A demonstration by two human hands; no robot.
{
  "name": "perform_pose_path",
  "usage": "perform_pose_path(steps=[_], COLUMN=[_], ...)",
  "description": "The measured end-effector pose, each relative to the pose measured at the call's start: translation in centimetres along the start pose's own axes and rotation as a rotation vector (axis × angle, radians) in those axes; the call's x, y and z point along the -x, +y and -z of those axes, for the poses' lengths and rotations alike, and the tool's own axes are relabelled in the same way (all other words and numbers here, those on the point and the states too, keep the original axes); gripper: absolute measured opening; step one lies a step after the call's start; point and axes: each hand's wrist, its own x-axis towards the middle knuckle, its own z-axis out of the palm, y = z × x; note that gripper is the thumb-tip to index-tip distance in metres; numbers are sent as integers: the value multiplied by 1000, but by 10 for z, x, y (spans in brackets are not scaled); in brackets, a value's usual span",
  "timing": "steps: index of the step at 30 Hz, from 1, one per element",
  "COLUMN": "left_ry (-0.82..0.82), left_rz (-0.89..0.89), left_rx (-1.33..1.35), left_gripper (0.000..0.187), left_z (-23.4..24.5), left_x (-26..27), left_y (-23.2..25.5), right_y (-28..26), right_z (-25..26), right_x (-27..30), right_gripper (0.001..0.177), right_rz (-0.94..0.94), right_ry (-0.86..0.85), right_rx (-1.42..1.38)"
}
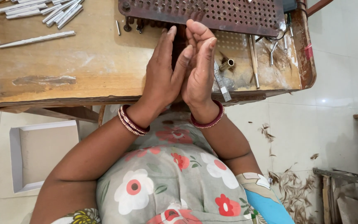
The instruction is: The recorder is seen assembling brushes by inserting bundles of hair into metal tubes and securing them.
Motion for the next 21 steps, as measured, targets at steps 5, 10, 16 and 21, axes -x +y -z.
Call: perform_pose_path(steps=[5, 10, 16, 21], left_ry=[9, 3, -1, -6], left_rz=[-4, 6, -5, -14], left_rx=[-88, -99, -95, -85], left_gripper=[43, 42, 48, 48], left_z=[-11, -12, -12, -11], left_x=[3, 5, 8, 7], left_y=[-17, -17, -19, -18], right_y=[0, -16, -67, -98], right_z=[2, 18, 41, 39], right_x=[0, -2, 17, 45], right_gripper=[61, 65, 52, 40], right_rz=[-57, -137, -128, 318], right_ry=[10, 41, -63, -570], right_rx=[-66, -142, -42, 1067])
